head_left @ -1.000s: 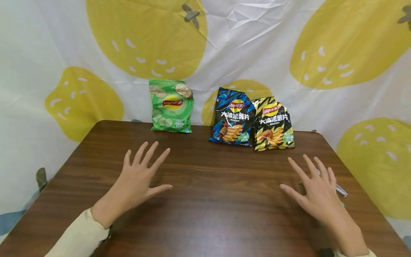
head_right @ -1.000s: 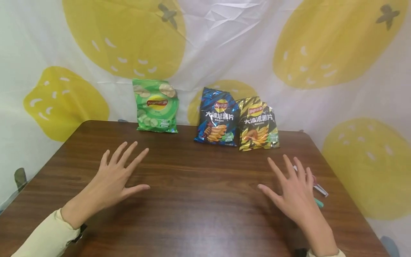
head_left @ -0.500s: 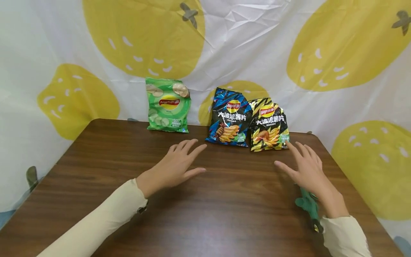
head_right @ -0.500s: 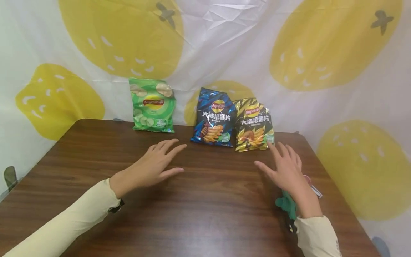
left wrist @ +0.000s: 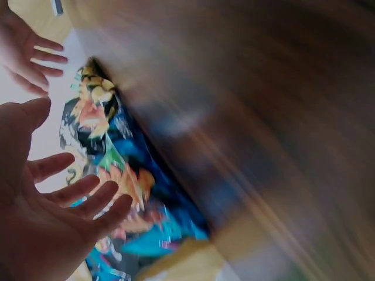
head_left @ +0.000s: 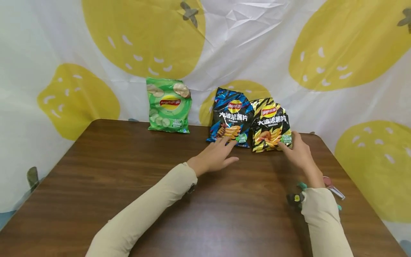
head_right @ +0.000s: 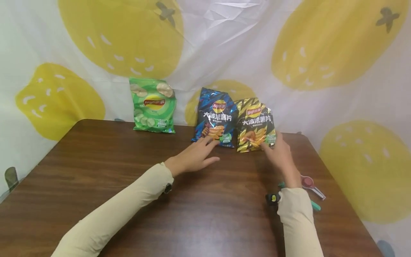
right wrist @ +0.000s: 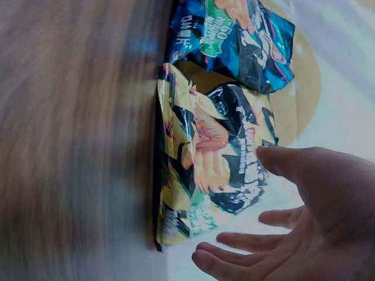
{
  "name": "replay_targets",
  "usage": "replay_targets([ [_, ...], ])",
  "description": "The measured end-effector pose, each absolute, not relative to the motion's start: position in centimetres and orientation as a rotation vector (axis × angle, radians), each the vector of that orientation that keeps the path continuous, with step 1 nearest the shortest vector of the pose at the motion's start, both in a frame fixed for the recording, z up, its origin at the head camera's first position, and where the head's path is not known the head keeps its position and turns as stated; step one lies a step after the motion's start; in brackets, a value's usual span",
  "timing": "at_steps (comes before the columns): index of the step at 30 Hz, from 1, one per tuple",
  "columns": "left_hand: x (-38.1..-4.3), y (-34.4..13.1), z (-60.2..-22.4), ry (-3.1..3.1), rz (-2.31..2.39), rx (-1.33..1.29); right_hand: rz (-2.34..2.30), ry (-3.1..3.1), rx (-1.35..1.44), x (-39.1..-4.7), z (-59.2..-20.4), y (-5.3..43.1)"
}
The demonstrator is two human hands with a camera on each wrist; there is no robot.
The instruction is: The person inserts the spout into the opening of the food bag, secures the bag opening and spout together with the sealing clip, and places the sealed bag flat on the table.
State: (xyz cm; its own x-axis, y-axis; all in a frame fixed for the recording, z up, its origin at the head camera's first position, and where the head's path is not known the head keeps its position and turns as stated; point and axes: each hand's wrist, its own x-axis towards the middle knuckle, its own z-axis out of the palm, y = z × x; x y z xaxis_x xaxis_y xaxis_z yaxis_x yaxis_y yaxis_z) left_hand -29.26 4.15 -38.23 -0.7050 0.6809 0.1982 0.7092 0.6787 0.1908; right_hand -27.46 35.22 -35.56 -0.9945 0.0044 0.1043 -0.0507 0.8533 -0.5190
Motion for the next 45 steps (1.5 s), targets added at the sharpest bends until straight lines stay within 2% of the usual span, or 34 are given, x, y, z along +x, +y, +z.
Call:
replay_targets([
  [8,-30.7,9.4,-38.6,-2.862,-0.972,-1.227,1.017,-2.934,-0.048,-28.5,-37.5,36.2],
  [15,-31.4,12.9,-39.2,-2.935,-1.372,-1.147,1.079,-2.936,-0.240,-28.1,-38.8,37.4],
  [22,-31.3,13.6,-40.1,-2.923,-1.820,-0.867,0.922,-2.998,-0.478,-27.3,-38.0,36.9],
  [26,-31.2,13.3,-40.6,-2.877,-2.034,-0.720,0.867,-3.052,-0.496,-26.7,-37.4,36.9],
  [32,-30.5,13.0,-41.6,-2.835,-2.140,-0.709,1.077,-3.136,-0.386,-26.8,-36.9,38.0],
  [38,-30.7,13.5,-41.5,-2.748,-2.228,-0.803,1.472,-3.151,-0.414,-26.7,-35.6,39.7],
  [45,-31.2,13.8,-41.6,-2.702,-2.271,-0.797,1.626,-3.179,-0.407,-26.5,-35.0,40.0],
])
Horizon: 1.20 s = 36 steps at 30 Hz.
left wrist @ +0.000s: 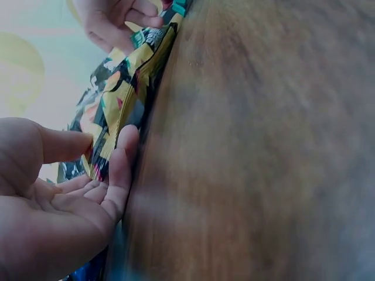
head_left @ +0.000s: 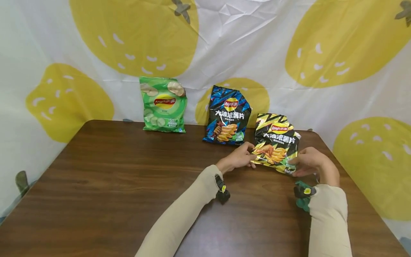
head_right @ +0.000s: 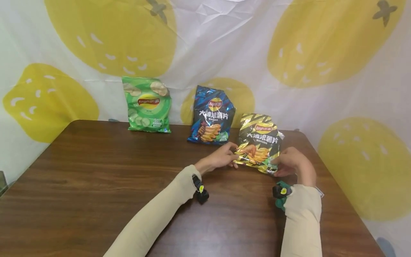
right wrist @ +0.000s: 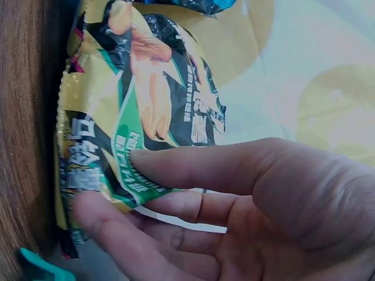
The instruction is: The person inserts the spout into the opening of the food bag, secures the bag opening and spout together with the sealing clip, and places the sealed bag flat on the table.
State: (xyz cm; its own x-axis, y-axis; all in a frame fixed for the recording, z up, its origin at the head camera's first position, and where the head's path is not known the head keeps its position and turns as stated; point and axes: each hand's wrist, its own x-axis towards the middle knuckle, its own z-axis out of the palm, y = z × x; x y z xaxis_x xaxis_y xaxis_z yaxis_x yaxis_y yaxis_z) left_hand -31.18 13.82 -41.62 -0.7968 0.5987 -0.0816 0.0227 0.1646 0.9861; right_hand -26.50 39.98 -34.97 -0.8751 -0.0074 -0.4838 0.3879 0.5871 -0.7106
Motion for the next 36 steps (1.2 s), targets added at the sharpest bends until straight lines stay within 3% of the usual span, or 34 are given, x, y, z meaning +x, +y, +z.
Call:
replay_targets([
  [17,-30.8,12.1,-39.4,2.164,1.653,0.701,-1.242,2.478,0.144,-26.5,-34.1,38.2],
  [26,-29.8,9.9,-39.4,2.335,1.532,0.729,-0.895,2.707,-0.031,-25.6,-32.2,35.5],
  [36,-28.3,6.2,-39.1,2.418,1.478,0.803,-0.796,2.879,-0.191,-23.9,-33.0,31.5],
])
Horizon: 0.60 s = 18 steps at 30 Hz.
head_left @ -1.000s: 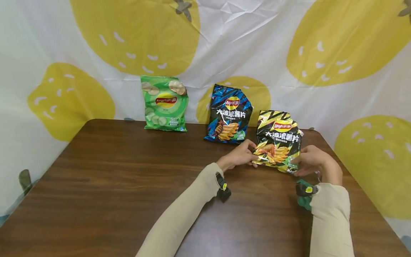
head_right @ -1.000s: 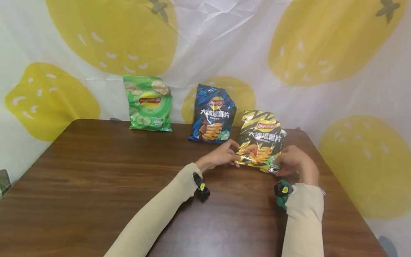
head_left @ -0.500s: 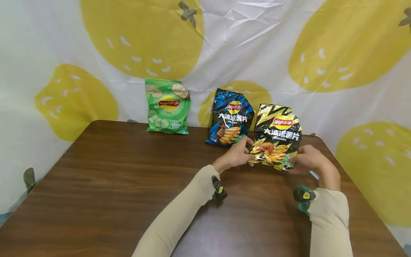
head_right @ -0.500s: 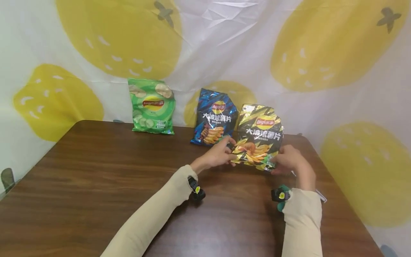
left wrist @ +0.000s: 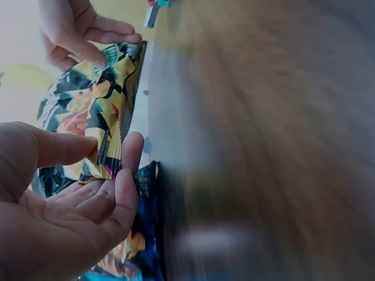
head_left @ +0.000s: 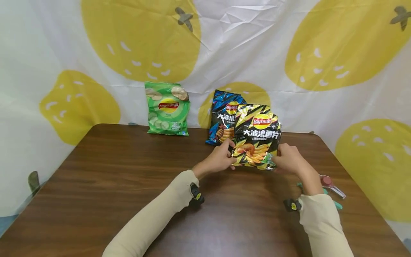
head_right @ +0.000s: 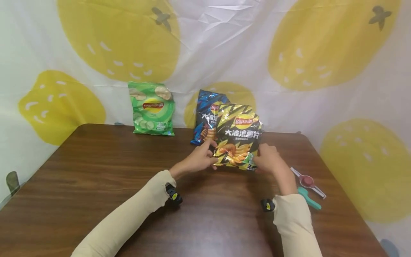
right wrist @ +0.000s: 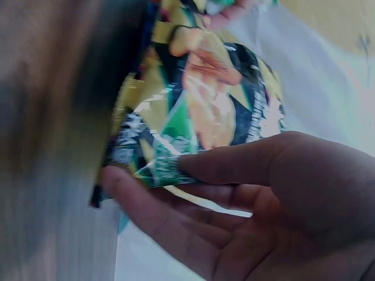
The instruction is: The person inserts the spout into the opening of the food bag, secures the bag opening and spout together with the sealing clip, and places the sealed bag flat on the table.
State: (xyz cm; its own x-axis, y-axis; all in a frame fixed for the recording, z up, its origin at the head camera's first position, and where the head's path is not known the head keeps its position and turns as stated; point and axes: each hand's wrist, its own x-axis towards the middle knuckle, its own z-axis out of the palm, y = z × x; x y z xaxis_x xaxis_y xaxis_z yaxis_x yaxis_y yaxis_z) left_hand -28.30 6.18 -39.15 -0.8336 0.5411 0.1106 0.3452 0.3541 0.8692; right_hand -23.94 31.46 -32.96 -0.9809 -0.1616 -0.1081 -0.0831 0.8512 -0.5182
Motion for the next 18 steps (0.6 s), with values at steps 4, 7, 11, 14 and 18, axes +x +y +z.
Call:
replay_targets([
  [4,-26.9,3.4,-39.3,2.435,1.459,0.809,-0.811,2.938,-0.302,-23.0,-33.9,29.3],
  [7,-25.4,1.2,-39.3,2.451,1.435,0.839,-0.905,2.911,-0.388,-21.8,-34.8,28.1],
  [11,-23.0,-1.8,-39.3,2.439,1.409,0.856,-1.053,2.821,-0.458,-20.1,-36.1,26.5],
  [14,-21.1,-3.6,-39.3,2.416,1.390,0.843,-1.119,2.786,-0.507,-18.9,-36.7,25.3],
  [18,-18.9,-5.5,-39.2,2.421,1.368,0.842,-1.141,2.761,-0.587,-17.5,-37.0,24.0],
])
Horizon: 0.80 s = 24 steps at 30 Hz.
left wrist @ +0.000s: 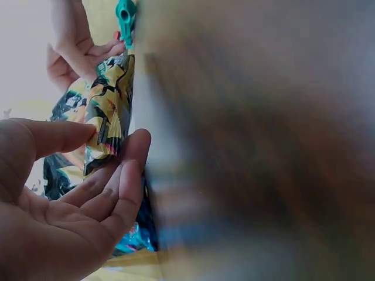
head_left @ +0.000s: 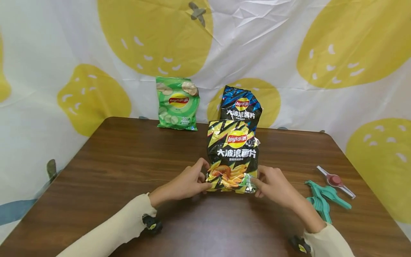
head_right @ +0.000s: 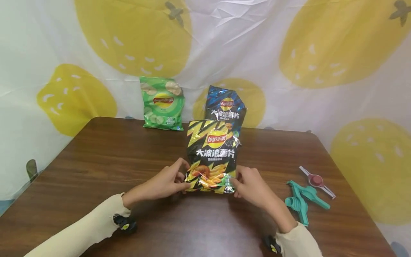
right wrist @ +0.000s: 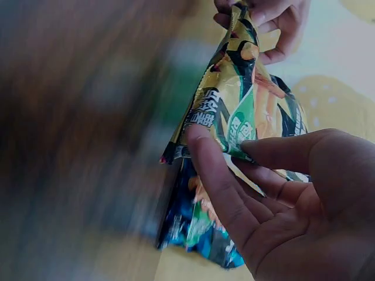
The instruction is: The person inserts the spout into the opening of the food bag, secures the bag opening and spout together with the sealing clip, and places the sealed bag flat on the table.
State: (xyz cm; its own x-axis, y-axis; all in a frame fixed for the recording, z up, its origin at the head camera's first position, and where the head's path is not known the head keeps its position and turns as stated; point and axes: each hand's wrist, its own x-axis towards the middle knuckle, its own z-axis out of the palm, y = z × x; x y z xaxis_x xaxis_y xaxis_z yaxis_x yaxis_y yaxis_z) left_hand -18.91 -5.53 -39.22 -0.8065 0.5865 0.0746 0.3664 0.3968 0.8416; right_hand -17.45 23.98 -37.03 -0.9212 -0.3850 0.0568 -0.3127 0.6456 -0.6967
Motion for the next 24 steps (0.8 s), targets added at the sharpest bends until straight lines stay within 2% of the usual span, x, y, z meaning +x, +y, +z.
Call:
replay_targets([
  [7,-17.1,-7.4,-39.6,2.377,1.279,0.778,-1.196,2.636,-0.620,-16.2,-37.9,22.7],
  [14,-16.8,-8.7,-40.2,2.290,1.213,0.733,-1.200,2.575,-0.611,-15.1,-38.7,22.8],
  [19,-17.2,-8.9,-40.3,2.227,1.234,0.762,-1.159,2.759,-0.516,-14.5,-38.0,25.3],
  [24,-17.5,-8.7,-40.5,2.224,1.207,0.792,-0.968,3.138,-0.398,-14.0,-36.7,30.5],
])
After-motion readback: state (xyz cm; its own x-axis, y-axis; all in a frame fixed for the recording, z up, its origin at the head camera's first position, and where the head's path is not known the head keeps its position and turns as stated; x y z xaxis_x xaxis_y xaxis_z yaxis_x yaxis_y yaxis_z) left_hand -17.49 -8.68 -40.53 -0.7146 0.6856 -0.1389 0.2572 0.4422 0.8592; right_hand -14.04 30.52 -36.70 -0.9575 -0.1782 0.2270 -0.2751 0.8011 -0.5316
